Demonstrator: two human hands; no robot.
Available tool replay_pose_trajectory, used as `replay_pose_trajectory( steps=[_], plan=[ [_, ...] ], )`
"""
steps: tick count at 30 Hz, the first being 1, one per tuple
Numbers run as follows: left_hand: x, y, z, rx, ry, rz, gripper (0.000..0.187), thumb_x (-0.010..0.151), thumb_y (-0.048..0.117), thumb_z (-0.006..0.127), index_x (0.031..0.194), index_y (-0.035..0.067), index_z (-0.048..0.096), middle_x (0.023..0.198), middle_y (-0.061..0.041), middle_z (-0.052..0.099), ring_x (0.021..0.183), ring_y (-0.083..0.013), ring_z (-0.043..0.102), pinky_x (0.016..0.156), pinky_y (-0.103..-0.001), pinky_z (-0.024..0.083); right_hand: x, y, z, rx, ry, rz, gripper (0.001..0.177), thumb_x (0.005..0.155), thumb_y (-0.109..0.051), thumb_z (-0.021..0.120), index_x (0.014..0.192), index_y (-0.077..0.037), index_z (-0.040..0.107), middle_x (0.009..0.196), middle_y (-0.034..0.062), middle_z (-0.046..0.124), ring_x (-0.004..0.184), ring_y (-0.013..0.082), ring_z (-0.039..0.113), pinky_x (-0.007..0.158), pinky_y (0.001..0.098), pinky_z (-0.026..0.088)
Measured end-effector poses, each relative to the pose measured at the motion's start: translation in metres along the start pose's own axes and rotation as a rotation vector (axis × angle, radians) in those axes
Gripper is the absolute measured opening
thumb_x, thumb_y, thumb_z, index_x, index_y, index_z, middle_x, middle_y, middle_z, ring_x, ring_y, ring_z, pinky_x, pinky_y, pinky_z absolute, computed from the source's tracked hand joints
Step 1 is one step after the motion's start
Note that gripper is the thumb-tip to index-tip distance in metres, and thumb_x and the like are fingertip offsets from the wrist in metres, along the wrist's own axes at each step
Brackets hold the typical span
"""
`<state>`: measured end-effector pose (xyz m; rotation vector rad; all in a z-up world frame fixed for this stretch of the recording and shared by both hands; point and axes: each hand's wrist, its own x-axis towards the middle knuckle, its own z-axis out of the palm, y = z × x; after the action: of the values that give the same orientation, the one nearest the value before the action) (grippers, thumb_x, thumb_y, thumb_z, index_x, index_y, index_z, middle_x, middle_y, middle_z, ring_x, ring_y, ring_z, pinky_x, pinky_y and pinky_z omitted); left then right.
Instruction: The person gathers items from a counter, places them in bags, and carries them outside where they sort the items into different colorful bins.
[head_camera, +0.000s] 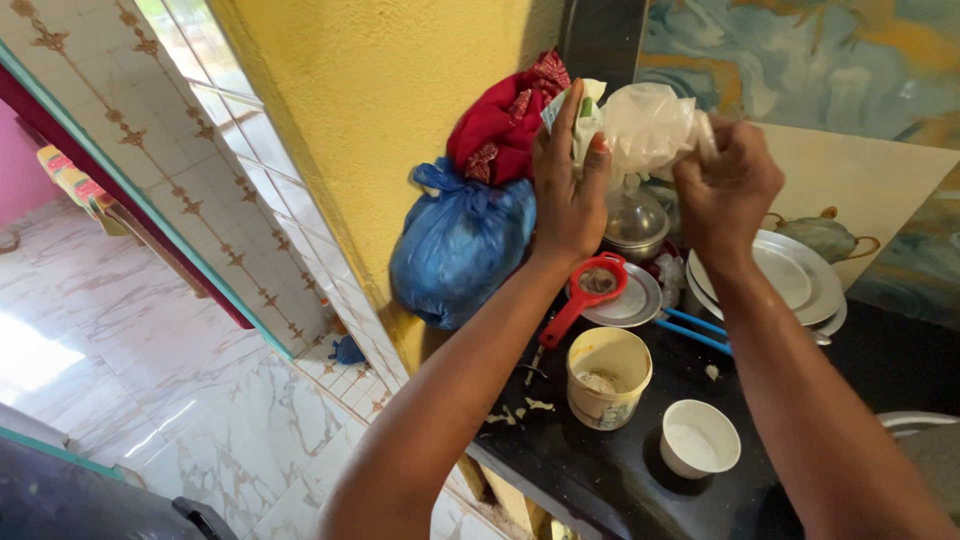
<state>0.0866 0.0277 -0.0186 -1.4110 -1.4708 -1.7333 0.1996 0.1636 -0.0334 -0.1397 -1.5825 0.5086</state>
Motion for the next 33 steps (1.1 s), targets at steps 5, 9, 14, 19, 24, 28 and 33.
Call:
replay_pose_trajectory(
  steps=[5,9,14,19,24,28,33],
  plan=[
    [-0.013,0.003,0.025,-0.178,-0.018,-0.153,0.091,0.096,0.055,0.067,0.164,0.007,0.031,0.153,-0.024,0.047,0.145,-0.0357,0.046,0.121,-0.049,0.039,-0.012,-0.011,0.008,0.158,-0.087,0.16,0.02,0.091,0.001,0.073,0.109,0.004,0.066,0.103,0.0063,0.072,0.091,0.0079,0.062,0.081,0.0244,0.053],
    [-0.016,-0.004,0.041,-0.096,0.097,-0.14,0.098,0.078,0.044,0.087,0.153,0.002,0.039,0.143,-0.024,0.053,0.134,-0.0331,0.054,0.114,-0.045,0.045,-0.028,-0.012,0.014,0.423,-0.24,0.259,0.022,0.095,-0.003,0.071,0.115,0.002,0.063,0.103,0.0014,0.069,0.095,0.0067,0.06,0.085,0.0234,0.052],
    [-0.02,-0.017,0.04,-0.352,0.121,-0.253,0.095,0.077,0.036,0.09,0.149,-0.002,0.044,0.137,-0.018,0.061,0.124,-0.0278,0.063,0.108,-0.039,0.052,-0.041,0.002,0.024,0.565,-0.394,0.268,0.026,0.098,-0.009,0.066,0.12,0.001,0.056,0.116,0.0031,0.066,0.11,0.0106,0.061,0.101,0.0273,0.049],
    [-0.029,-0.042,0.038,-0.315,0.204,-0.283,0.077,0.086,0.016,0.084,0.15,-0.002,0.046,0.138,-0.019,0.062,0.124,-0.0253,0.062,0.107,-0.038,0.052,-0.029,0.015,0.015,0.391,-0.636,0.108,0.037,0.083,-0.007,0.065,0.118,0.005,0.062,0.125,0.0117,0.063,0.116,0.0236,0.061,0.103,0.0348,0.046],
    [-0.045,-0.06,0.034,-0.297,0.188,-0.414,0.069,0.086,-0.001,0.072,0.149,-0.001,0.044,0.137,-0.017,0.062,0.122,-0.0252,0.062,0.105,-0.035,0.05,-0.014,0.056,0.0,0.653,-0.691,0.404,0.039,0.075,-0.006,0.052,0.108,0.001,0.073,0.122,0.0082,0.073,0.111,0.0199,0.068,0.105,0.0337,0.05],
    [-0.059,-0.065,0.037,-0.279,0.192,-0.476,0.064,0.086,-0.003,0.071,0.147,0.0,0.049,0.134,-0.017,0.063,0.121,-0.0265,0.063,0.104,-0.036,0.05,-0.018,0.123,0.001,0.438,-0.415,0.647,0.021,0.095,-0.006,0.059,0.107,0.002,0.073,0.11,0.0119,0.076,0.095,0.0193,0.072,0.091,0.0326,0.057],
    [-0.078,-0.07,0.046,-0.34,0.214,-0.65,0.067,0.086,-0.003,0.07,0.148,0.003,0.047,0.136,-0.016,0.061,0.122,-0.0254,0.061,0.104,-0.036,0.049,-0.064,0.202,0.002,-0.245,-0.557,0.773,0.027,0.092,-0.021,0.068,0.109,-0.003,0.078,0.104,0.0195,0.077,0.093,0.0296,0.073,0.083,0.0412,0.056]
  ],
)
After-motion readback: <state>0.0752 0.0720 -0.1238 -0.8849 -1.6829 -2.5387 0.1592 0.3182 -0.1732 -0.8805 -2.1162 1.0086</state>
